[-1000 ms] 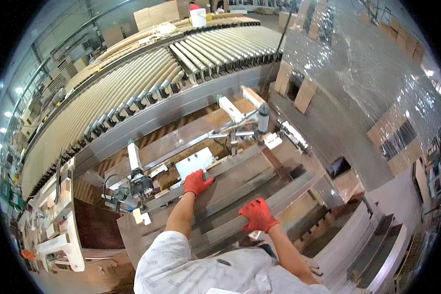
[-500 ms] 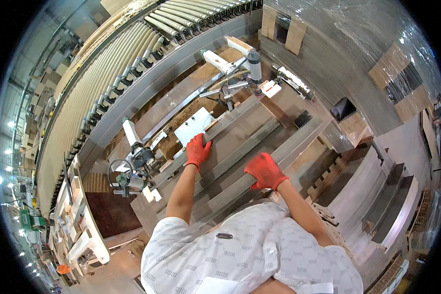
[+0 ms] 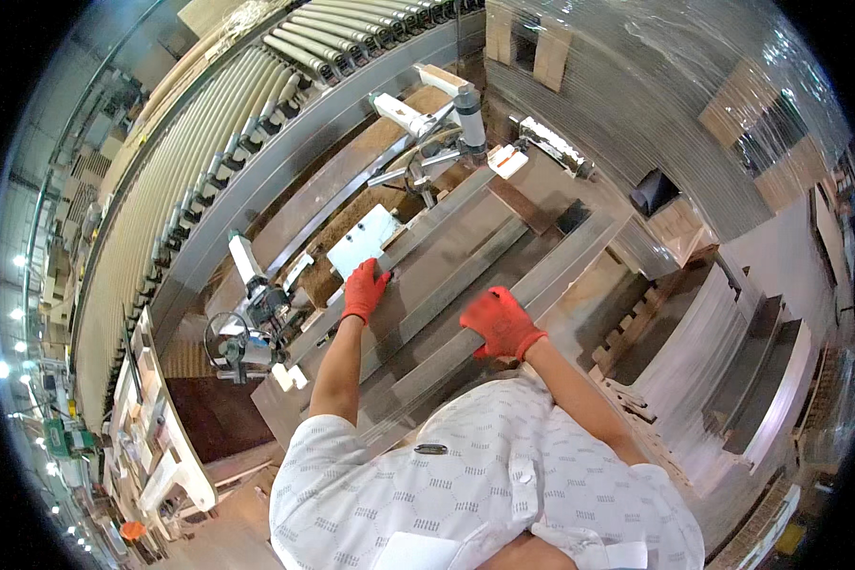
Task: The person picks up wood panels one by one from a stack and feeds them into a woodworking machine, then moves the processed panels to another stack.
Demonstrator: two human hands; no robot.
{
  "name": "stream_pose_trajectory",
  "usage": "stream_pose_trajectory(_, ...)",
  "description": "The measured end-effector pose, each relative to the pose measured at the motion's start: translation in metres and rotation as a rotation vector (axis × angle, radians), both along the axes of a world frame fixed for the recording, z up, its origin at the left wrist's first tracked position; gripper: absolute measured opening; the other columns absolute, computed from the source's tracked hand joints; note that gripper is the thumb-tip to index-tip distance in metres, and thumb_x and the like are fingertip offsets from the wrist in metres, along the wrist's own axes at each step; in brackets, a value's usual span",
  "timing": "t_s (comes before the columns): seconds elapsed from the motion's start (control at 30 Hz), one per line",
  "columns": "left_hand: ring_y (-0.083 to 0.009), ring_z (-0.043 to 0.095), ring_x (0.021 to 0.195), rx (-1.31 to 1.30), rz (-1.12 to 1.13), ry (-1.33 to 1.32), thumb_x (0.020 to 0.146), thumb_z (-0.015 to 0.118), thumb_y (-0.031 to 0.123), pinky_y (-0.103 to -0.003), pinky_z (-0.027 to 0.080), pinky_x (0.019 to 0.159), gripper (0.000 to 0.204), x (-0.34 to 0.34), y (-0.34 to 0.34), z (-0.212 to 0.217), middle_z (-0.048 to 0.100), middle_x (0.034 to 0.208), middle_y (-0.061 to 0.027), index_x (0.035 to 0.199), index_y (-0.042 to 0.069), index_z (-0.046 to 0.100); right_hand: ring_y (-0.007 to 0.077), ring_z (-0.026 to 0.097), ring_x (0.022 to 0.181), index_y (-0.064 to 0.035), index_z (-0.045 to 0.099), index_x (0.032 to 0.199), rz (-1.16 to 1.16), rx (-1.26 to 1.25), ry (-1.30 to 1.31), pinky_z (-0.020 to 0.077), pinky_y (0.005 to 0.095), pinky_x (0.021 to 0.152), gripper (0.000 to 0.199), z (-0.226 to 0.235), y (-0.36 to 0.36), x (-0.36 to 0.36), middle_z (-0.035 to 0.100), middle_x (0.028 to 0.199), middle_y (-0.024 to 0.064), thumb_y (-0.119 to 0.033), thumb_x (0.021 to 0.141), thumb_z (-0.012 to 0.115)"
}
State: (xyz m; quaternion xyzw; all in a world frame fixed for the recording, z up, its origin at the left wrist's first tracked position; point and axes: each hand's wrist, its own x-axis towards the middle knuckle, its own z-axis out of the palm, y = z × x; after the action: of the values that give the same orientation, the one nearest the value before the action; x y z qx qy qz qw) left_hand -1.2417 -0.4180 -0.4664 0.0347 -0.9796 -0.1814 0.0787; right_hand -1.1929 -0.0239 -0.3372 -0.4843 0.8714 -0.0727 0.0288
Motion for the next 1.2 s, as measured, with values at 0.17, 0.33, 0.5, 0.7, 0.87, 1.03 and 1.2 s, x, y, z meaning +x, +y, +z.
stream_pose_trajectory(0.17,-0.0407,0.067,0.110,-0.033,-0.034,0.015,0.095,0.075,0.039,-0.051,0.054,0.093,0.055,0.003,0.000,0.012,0.069,0.121,-0.0215,0.133,0.002,0.061,0.0256,0.060,0.122,-0.0234,0.066,0.127,0.017,-0.028,-0.041,0.0380,0.0508,0.114,0.073,-0.004,0.003,-0.003,0.066,0.121,0.0024,-0.063,0.069,0.085)
stream_pose_trajectory(0.33,-0.0422,0.064,0.117,0.023,-0.118,-0.007,0.095,0.076,0.033,-0.050,0.053,0.099,0.055,0.027,0.007,0.036,0.068,0.124,-0.0223,0.136,0.000,0.059,0.0256,0.055,0.132,-0.0261,0.062,0.139,0.034,-0.130,-0.102,0.0308,0.0548,0.123,0.079,0.011,0.013,-0.002,0.063,0.132,0.0016,-0.056,0.071,0.087)
stream_pose_trajectory(0.5,-0.0432,0.063,0.117,0.080,-0.309,-0.090,0.095,0.076,0.030,-0.049,0.053,0.099,0.056,0.080,0.060,0.082,0.066,0.126,-0.0226,0.138,0.001,0.058,0.0252,0.053,0.138,-0.0263,0.062,0.141,-0.049,-0.194,-0.129,0.0239,0.0567,0.129,0.080,0.033,0.041,-0.011,0.062,0.137,0.0008,-0.044,0.068,0.091)
stream_pose_trajectory(0.7,-0.0428,0.063,0.119,0.116,-0.251,-0.135,0.096,0.074,0.032,-0.049,0.054,0.098,0.059,0.114,0.095,0.100,0.065,0.128,-0.0220,0.143,0.002,0.055,0.0265,0.052,0.138,-0.0291,0.062,0.136,-0.092,-0.190,-0.088,0.0255,0.0582,0.127,0.073,0.020,0.064,-0.024,0.061,0.139,0.0006,-0.046,0.071,0.090)
stream_pose_trajectory(0.87,-0.0418,0.064,0.115,0.103,-0.178,-0.165,0.094,0.076,0.032,-0.050,0.055,0.095,0.056,0.137,0.075,0.082,0.067,0.125,-0.0210,0.137,0.001,0.058,0.0268,0.053,0.136,-0.0289,0.063,0.134,-0.120,-0.187,-0.118,0.0258,0.0575,0.127,0.069,0.017,0.072,-0.029,0.062,0.137,0.0000,-0.041,0.071,0.089)
stream_pose_trajectory(1.03,-0.0411,0.066,0.113,-0.063,-0.216,-0.308,0.093,0.077,0.037,-0.049,0.056,0.095,0.054,0.140,0.069,0.068,0.067,0.127,-0.0210,0.130,0.001,0.060,0.0260,0.054,0.133,-0.0268,0.065,0.131,-0.098,-0.201,-0.092,0.0272,0.0560,0.127,0.064,0.009,0.074,-0.036,0.063,0.134,-0.0003,-0.036,0.073,0.088)
stream_pose_trajectory(1.2,-0.0414,0.066,0.115,0.019,-0.241,-0.324,0.094,0.075,0.041,-0.050,0.055,0.096,0.060,0.126,0.101,0.111,0.065,0.130,-0.0213,0.136,0.001,0.057,0.0270,0.055,0.130,-0.0221,0.067,0.127,-0.008,-0.243,-0.239,0.0303,0.0538,0.124,0.059,0.009,0.075,-0.048,0.064,0.130,0.0017,-0.034,0.073,0.087)
